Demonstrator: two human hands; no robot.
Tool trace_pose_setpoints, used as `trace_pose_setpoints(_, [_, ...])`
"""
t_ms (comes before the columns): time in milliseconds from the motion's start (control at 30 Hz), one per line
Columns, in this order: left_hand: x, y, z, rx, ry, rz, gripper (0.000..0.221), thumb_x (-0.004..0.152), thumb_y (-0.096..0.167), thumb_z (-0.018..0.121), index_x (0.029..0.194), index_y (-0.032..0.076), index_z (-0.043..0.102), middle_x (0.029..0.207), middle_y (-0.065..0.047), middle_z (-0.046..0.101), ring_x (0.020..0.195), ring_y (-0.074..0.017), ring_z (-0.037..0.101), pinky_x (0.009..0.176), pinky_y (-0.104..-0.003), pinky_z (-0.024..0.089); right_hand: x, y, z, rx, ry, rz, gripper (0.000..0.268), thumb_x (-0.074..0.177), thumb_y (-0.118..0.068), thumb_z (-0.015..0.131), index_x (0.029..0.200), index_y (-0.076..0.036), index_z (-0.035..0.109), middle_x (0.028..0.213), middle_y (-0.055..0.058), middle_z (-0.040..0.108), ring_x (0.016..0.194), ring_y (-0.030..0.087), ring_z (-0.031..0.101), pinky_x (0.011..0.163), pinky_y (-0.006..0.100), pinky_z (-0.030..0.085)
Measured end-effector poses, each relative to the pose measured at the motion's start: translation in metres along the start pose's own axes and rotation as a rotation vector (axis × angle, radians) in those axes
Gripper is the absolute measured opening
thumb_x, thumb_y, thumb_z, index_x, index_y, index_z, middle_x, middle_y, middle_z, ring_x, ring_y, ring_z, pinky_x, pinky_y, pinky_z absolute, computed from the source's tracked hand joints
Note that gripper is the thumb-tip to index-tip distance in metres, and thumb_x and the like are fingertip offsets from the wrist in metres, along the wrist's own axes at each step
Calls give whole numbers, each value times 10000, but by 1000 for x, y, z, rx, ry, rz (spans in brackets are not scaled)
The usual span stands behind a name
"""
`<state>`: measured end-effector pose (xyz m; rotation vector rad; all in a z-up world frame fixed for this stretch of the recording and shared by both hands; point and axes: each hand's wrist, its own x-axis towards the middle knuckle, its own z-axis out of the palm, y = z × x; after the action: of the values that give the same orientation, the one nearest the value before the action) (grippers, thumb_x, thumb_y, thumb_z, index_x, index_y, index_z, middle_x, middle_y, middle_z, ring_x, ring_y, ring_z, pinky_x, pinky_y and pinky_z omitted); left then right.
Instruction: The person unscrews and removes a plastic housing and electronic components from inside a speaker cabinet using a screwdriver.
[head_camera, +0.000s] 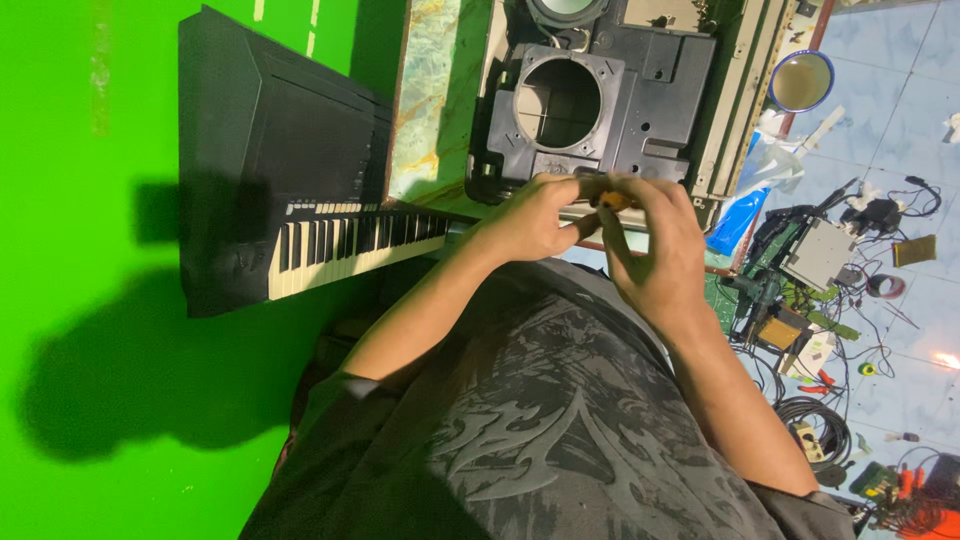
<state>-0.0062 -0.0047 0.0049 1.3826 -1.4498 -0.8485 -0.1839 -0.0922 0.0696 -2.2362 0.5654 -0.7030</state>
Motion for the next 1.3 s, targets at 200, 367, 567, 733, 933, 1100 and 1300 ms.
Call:
trace_pose_setpoints(200, [1, -6, 2, 16, 111, 50, 395, 818, 89, 820, 1164, 18, 644, 1104, -175, 727, 1009, -350, 722, 888, -388, 575, 8, -7, -5, -101, -10, -117, 622, 821, -23, 832, 1388, -18, 576, 1239, 210, 604, 1091, 387, 618, 941, 444, 519])
trace_pose_setpoints(367, [0, -8, 12, 10, 105, 9, 331, 900, 86, 774, 1203, 23, 656, 1106, -167, 737, 1036, -334, 738, 905, -381, 586, 1, -1, -2, -43, -16, 48, 608, 882, 68, 751, 1456, -37, 580, 1193, 195, 563, 1028, 306, 646, 908, 391, 546])
trace_pose_setpoints(567, [1, -10, 8, 158, 25, -74, 396, 840, 29, 704, 1235, 16, 691, 1084, -178, 762, 975, -344, 739, 875, -404, 563, 1, 7, 2, -45, 4, -18, 675, 906, 84, 766, 1521, -36, 514, 1170, 191, 644, 1018, 316, 677, 894, 405, 546])
trace_pose_setpoints(733, [-5, 10, -3, 25, 123, -50, 464, 864, -26, 602, 1325, 8, 639, 1226, -198, 723, 1067, -293, 741, 929, -359, 574, -1, 9, -2, -46, -8, 40, 662, 898, 82, 775, 1500, -47, 533, 1090, 178, 699, 991, 311, 706, 867, 404, 550])
trace_pose_setpoints(933, [-20, -9, -6, 94, 307, -120, 296, 966, -3, 584, 1247, -2, 677, 1193, -180, 741, 1091, -300, 752, 946, -343, 571, -1, 17, -7, -31, 20, 60, 609, 915, 60, 783, 1470, -38, 555, 1180, 194, 706, 1060, 296, 725, 931, 376, 574])
trace_pose_setpoints(1100, [-33, -27, 0, 182, 309, -162, 239, 951, 28, 620, 1177, -29, 675, 1127, -187, 735, 1003, -320, 743, 887, -352, 571, -5, 17, -11, -18, 42, 106, 535, 963, 24, 791, 1450, -19, 575, 1254, 204, 705, 1106, 279, 739, 967, 361, 583])
trace_pose_setpoints(1300, [-34, -25, 3, 132, 265, -256, 231, 914, 23, 626, 1131, -24, 691, 1047, -183, 737, 919, -322, 725, 788, -360, 557, -6, 19, -11, -13, 68, 119, 482, 979, 0, 794, 1415, -5, 591, 1302, 217, 699, 1119, 272, 740, 974, 352, 596])
